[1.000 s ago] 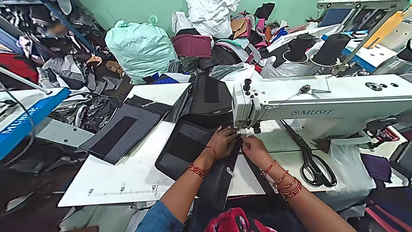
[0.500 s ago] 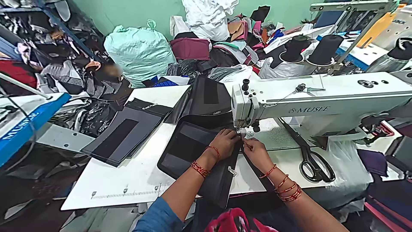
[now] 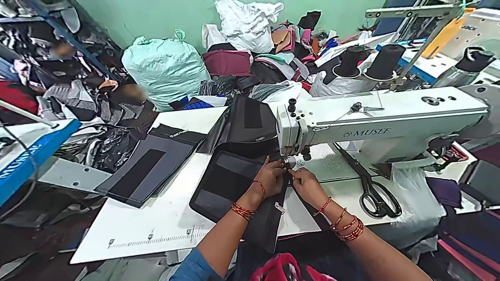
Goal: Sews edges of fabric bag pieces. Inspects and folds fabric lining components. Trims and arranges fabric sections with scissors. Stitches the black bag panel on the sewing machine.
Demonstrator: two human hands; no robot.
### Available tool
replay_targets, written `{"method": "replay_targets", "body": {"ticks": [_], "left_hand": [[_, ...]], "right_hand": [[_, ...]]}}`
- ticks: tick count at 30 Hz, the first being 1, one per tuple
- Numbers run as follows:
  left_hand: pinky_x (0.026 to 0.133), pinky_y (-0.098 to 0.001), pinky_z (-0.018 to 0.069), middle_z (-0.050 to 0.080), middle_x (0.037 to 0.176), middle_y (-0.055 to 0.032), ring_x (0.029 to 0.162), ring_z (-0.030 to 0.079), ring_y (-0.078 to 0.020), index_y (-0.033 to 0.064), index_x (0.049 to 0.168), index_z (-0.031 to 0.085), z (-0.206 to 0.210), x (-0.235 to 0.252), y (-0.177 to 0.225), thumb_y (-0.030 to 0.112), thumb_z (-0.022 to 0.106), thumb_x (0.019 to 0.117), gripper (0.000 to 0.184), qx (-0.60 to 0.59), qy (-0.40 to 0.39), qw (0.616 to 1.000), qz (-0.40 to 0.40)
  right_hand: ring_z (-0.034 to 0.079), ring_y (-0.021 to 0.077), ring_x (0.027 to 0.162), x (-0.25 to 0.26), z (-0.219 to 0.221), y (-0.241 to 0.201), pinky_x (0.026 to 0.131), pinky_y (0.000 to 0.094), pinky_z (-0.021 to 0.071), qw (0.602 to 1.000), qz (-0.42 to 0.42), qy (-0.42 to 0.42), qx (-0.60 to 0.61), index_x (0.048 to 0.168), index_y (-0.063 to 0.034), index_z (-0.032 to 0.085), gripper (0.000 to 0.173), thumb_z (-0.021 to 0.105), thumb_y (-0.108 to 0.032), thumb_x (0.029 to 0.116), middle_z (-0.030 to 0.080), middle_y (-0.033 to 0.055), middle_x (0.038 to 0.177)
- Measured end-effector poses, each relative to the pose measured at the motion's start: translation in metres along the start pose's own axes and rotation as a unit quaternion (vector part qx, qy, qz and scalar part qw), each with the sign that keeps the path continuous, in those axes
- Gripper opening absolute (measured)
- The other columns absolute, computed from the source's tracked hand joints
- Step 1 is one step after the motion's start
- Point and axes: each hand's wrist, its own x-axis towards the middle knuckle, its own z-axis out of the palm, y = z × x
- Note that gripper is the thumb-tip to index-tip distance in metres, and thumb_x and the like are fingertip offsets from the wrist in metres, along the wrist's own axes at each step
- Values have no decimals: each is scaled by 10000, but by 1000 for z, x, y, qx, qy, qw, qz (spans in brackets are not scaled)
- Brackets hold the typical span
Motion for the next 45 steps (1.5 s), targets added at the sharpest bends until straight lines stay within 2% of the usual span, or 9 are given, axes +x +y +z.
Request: {"method": "replay_targets", "body": {"ticks": [6,9,11,14,19,25,30,36,45], "left_hand": [[1173,-671,309,729,1220,-199,1290,614,-410,-35,1062,772,1,0,1,17,591,886,258,45,-10,999,-3],[1141,-614,391,747,1176,-174,1225,660,-387,-20,1054,766,3,-1,2,42,598,882,248,86,7,996,8],[1128,-565,434,744,1176,-187,1195,679,-384,-27,1118,743,4,-1,4,30,591,890,279,93,12,996,1],[1136,-595,408,714,1243,-209,1230,652,-408,10,1272,707,2,-2,7,-25,562,872,427,98,-25,995,2],[1092,-568,436,687,1253,-221,1229,622,-420,51,1343,676,-4,7,11,6,560,875,485,147,-116,982,4],[1021,-539,512,724,1157,-227,1159,666,-427,-12,1224,728,3,4,5,17,586,853,398,135,-54,989,38],[977,-529,540,739,1101,-206,1106,690,-411,-16,1163,750,7,3,0,22,591,829,372,147,-20,987,61],[968,-525,541,725,1142,-218,1129,671,-425,-20,1190,742,4,6,2,23,572,858,375,131,-36,991,20],[1003,-522,538,739,1141,-232,1140,690,-421,-50,1041,773,9,7,3,6,607,844,264,94,31,995,-7]], "right_hand": [[604,318,1176,0,1,-11,1054,374,449,998,54,-25,7,1379,46,606,390,475,-32,1019,627,263,1256],[601,314,1181,1,0,-15,1049,378,452,997,69,-41,-1,1355,51,619,373,476,-40,1024,627,251,1250],[602,309,1149,1,-1,-15,1023,380,461,997,64,-46,1,1293,68,647,338,483,-32,1014,627,247,1209],[594,317,1155,1,-1,-16,1024,384,459,997,62,-54,-6,1276,77,648,330,472,-30,1018,611,255,1216],[590,331,1177,2,-1,-17,1029,399,463,996,60,-70,-22,1273,72,644,328,456,-24,1023,590,264,1247],[589,325,1180,3,-3,-17,1031,392,463,995,60,-82,-24,1303,63,634,343,449,-35,1031,588,259,1258],[589,321,1172,5,-6,-18,1022,391,468,993,62,-95,-21,1305,56,635,341,455,-35,1030,584,254,1255],[583,356,1217,13,-8,-16,1062,428,448,994,31,-98,-24,1235,97,658,310,472,-9,1011,615,276,1243],[569,364,1256,20,-10,-18,1082,433,440,993,33,-104,-45,1281,90,641,331,466,-10,1019,610,277,1285]]}}
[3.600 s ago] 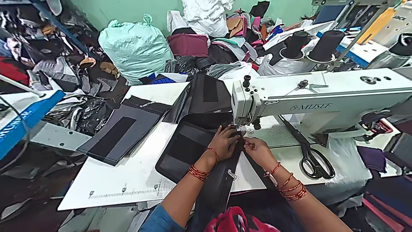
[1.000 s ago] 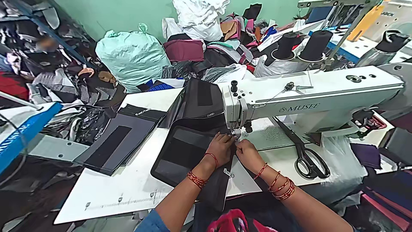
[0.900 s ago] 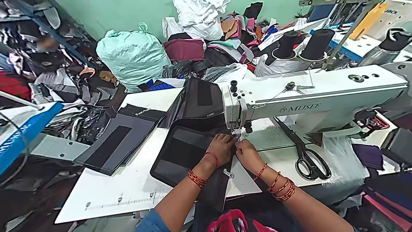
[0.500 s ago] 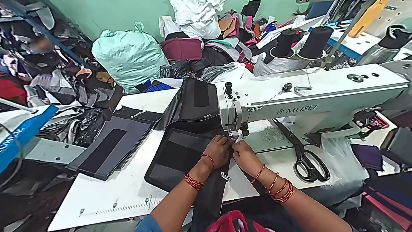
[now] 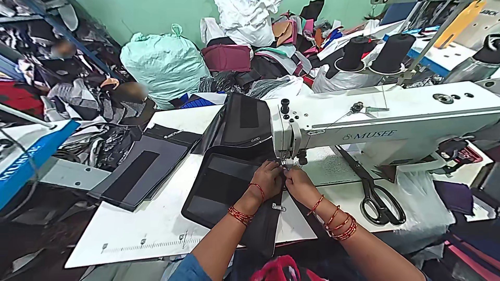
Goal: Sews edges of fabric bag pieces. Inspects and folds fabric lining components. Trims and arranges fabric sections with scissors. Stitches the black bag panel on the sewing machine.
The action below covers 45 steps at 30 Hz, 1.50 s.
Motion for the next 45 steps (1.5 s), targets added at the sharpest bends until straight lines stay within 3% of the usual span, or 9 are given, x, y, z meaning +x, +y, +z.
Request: {"method": "replay_targets", "body": {"ticks": [19,22,24,27,29,32,38,42,45], "left_hand": [[1155,-474,405,678,1289,-215,1308,582,-379,-44,1156,736,-7,16,14,91,566,938,309,10,-103,988,-118],[1234,-545,261,615,1388,-233,1400,498,-389,-48,1232,702,-7,12,20,90,551,965,337,-11,-118,982,-147],[1261,-577,155,490,1540,-215,1515,344,-371,-21,1358,634,-13,6,33,126,520,1003,401,-15,-154,970,-189],[1265,-590,86,260,1692,-131,1591,141,-319,71,1572,406,-30,-9,62,241,526,1010,599,20,-277,927,-252],[1261,-583,119,166,1719,-128,1593,114,-339,103,1635,257,-37,-20,80,299,543,988,735,50,-322,906,-270],[1168,-602,295,232,1692,-155,1539,243,-394,128,1640,248,-43,-23,94,348,558,956,783,92,-335,894,-283],[1054,-552,480,184,1656,-270,1451,330,-498,-35,1612,189,-34,3,104,94,748,830,970,106,-376,872,-294],[1029,-529,509,195,1644,-292,1364,459,-496,-79,1578,251,-34,10,102,-30,598,935,732,105,-380,871,-294],[1047,-510,502,211,1653,-265,1289,556,-439,-8,1581,333,-46,14,89,60,547,985,637,61,-374,877,-295]], "right_hand": [[582,355,1239,11,-2,-1,1071,437,443,1000,6,9,-25,1279,76,649,338,444,-11,1024,622,268,1275],[562,336,1297,4,2,-1,1108,418,431,999,20,28,-6,1441,22,553,425,449,-39,1034,579,244,1399],[587,332,1275,-2,5,0,1088,439,457,999,31,41,-16,1513,-19,478,476,465,-77,1041,561,228,1430],[624,336,1207,-10,13,7,1052,468,473,996,42,81,-20,1483,-31,524,445,488,-135,1051,623,221,1331],[641,321,1167,-14,16,11,1040,449,480,994,36,106,-7,1448,-21,564,425,509,-136,1043,649,212,1287],[657,298,1109,-18,17,12,1015,425,493,992,42,119,9,1465,-32,553,437,511,-133,1041,669,199,1243],[653,306,1124,-21,23,17,1033,408,487,989,31,138,50,1437,2,568,421,514,-76,1027,674,221,1222],[647,319,1125,-25,23,17,1034,421,480,990,23,130,40,1401,20,593,392,504,-74,1032,668,231,1216],[646,321,1125,-27,21,18,1030,420,480,991,12,124,51,1386,21,606,381,502,-71,1031,668,237,1208]]}}
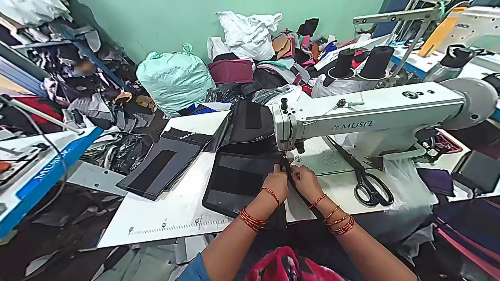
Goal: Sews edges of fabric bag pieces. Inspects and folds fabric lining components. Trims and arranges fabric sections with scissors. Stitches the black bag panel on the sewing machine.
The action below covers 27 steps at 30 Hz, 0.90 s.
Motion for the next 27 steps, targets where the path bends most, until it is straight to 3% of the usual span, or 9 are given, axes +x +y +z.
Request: {"method": "replay_targets", "body": {"ticks": [5,11,15,19,21,23,26,27], "left_hand": [[1129,-484,434,379,1578,-250,1372,511,-362,22,1532,449,-6,2,-9,184,543,1009,556,-93,5,995,23],[1106,-490,451,500,1476,-249,1327,549,-359,-21,1403,585,4,5,-5,175,550,993,456,-100,22,994,33],[1112,-467,428,592,1370,-239,1304,559,-331,-16,1355,631,2,7,-13,171,573,977,425,-176,45,982,51],[1147,-461,399,584,1398,-256,1351,529,-348,-41,1418,567,9,8,-10,180,566,984,487,-160,44,983,73],[1156,-464,391,534,1455,-269,1380,503,-363,-55,1436,539,10,6,-11,195,495,1016,490,-142,27,986,81],[1139,-510,402,484,1487,-256,1383,477,-393,-33,1389,595,9,5,-13,195,452,1036,444,-92,20,992,79],[1193,-610,217,403,1590,-159,1502,268,-411,98,1388,645,16,6,-23,183,473,1010,425,-36,59,992,105],[1209,-610,200,424,1581,-163,1504,277,-416,92,1372,659,24,8,-30,166,473,994,428,-38,89,986,135]], "right_hand": [[642,310,1135,0,-1,1,1042,402,472,1000,2,-12,14,1390,26,601,385,499,-55,1028,665,234,1224],[642,294,1133,2,-4,4,1040,385,470,999,1,-26,25,1381,24,611,378,509,-58,1027,668,230,1225],[638,295,1135,1,-6,3,1040,383,463,999,2,-29,34,1386,32,605,385,509,-51,1022,671,232,1230],[639,292,1124,0,-5,3,1030,379,469,999,9,-26,31,1391,24,603,388,508,-55,1023,669,226,1225],[638,301,1123,0,-5,3,1030,379,469,999,4,-29,26,1386,27,607,382,510,-58,1027,664,237,1224],[637,302,1129,0,-5,3,1034,377,470,999,2,-33,17,1370,21,626,372,514,-65,1025,663,237,1217],[622,313,1158,-2,-6,0,1047,380,464,999,2,-46,-4,1366,16,631,374,506,-57,1020,642,249,1234],[616,317,1162,-2,-6,-2,1046,379,463,999,1,-49,-14,1368,18,628,378,499,-51,1020,636,252,1236]]}}
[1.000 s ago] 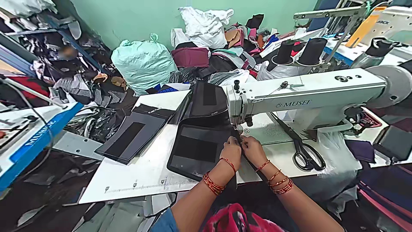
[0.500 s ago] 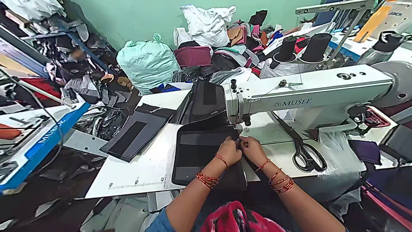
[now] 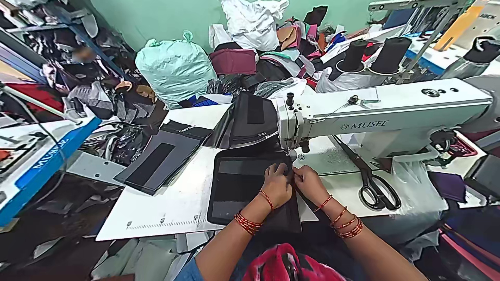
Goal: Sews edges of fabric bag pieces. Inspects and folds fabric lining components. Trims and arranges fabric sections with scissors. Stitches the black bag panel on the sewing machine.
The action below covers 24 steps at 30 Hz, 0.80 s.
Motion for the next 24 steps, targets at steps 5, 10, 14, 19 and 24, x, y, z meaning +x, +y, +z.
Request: {"method": "replay_targets", "body": {"ticks": [5,10,14,19,24], "left_hand": [[1120,-575,425,683,1283,-233,1283,595,-450,15,1157,769,34,-4,-27,127,522,897,376,10,210,962,174],[960,-509,556,758,1104,-188,1093,723,-346,-23,1018,778,21,0,-29,94,510,872,327,-64,232,962,128],[890,-530,562,662,1330,-171,1059,705,-356,33,1313,679,-5,13,-21,2,521,892,451,-33,155,985,71],[991,-556,499,554,1509,-127,1301,565,-420,23,1407,602,-14,40,-15,17,492,998,424,127,19,983,128],[903,-490,555,719,1279,-145,1101,701,-388,-10,1130,764,16,43,-38,11,541,948,289,76,208,950,219]], "right_hand": [[616,336,1118,-3,5,-4,999,384,480,998,-25,-6,-54,1368,32,623,391,458,-30,1019,616,275,1215],[645,374,1094,-4,9,-13,958,425,529,990,-9,-42,-137,1429,50,544,413,418,-22,1042,548,295,1310],[644,386,1130,-7,11,-20,965,430,535,983,-1,-60,-175,1303,115,593,338,465,39,999,502,309,1378],[629,392,1170,-7,8,-25,976,435,532,977,15,-93,-191,1212,131,627,284,458,22,1010,453,312,1443],[638,379,1151,-7,7,-23,970,420,533,980,4,-86,-178,1245,125,615,302,439,22,1023,485,302,1396]]}}
